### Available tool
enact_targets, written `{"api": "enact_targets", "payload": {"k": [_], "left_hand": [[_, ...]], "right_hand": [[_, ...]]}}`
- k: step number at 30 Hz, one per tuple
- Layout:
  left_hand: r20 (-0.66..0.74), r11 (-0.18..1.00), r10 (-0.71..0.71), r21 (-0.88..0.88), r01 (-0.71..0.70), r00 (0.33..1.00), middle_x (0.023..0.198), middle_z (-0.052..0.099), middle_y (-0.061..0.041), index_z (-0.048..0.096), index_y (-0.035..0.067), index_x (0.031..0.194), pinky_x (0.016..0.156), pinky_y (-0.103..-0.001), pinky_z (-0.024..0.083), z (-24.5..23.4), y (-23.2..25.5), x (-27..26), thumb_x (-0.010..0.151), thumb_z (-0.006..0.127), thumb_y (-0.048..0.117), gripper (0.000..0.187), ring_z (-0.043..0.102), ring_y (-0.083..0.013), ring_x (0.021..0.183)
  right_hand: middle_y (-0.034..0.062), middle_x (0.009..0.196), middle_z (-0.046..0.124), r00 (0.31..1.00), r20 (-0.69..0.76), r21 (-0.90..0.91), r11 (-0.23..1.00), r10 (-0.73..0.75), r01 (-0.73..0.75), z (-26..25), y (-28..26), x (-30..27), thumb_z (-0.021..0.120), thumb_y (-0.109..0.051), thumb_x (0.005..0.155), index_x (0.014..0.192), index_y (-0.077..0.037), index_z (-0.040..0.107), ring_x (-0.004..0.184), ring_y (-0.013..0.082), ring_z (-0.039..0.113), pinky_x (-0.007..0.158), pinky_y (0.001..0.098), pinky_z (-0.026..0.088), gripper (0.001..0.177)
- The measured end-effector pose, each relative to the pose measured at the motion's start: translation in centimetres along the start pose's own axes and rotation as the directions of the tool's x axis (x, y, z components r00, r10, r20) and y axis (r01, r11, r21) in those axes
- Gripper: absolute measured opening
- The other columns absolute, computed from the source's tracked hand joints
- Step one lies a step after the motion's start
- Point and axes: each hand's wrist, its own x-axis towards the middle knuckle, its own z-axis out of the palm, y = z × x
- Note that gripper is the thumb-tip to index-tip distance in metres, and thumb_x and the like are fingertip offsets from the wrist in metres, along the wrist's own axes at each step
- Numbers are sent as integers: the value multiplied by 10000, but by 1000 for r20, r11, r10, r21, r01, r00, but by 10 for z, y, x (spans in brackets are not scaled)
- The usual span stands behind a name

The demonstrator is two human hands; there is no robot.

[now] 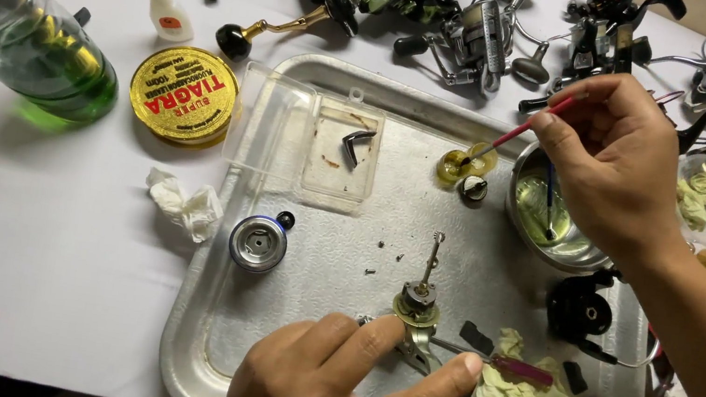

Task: The person is performing maintenance on a fishing reel, which includes disassembling parts, cleaning them with a brush, and applying lubricant.

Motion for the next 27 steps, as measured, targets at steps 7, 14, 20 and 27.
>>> {"api": "enact_targets", "payload": {"k": [7,14,20,27], "left_hand": [[-21,999,-13,33,14,1000,959,671,-32,732,342,1276,451,-246,384,-3,-2,3,1098,350,533,463,510,-131,592],[-25,999,-17,43,18,1000,963,677,-22,728,333,1279,448,-244,346,-2,-2,2,1101,322,530,485,484,-132,588],[-32,999,-12,43,13,999,958,674,-24,736,328,1274,452,-245,347,-3,-2,3,1103,325,525,487,485,-130,589],[-27,999,-14,29,15,1000,958,668,-32,732,316,1277,452,-246,379,-2,-2,3,1107,321,516,488,483,-137,597]], "right_hand": [[189,1052,647,993,-29,-106,988,-111,108,-4,1,-4,678,90,1060,1148,66,574,957,256,676,861,307,598,138],[246,1089,637,971,-23,-91,968,-238,235,-8,4,-10,655,162,1081,1163,124,556,1000,299,686,911,324,592,134],[267,1069,690,957,68,-162,943,-282,290,-9,-2,-14,634,145,1049,1145,145,587,986,320,723,897,351,611,107],[287,1073,674,942,23,-87,939,-333,334,-11,1,-16,625,209,1071,1139,168,573,1002,324,717,905,345,598,94]]}}
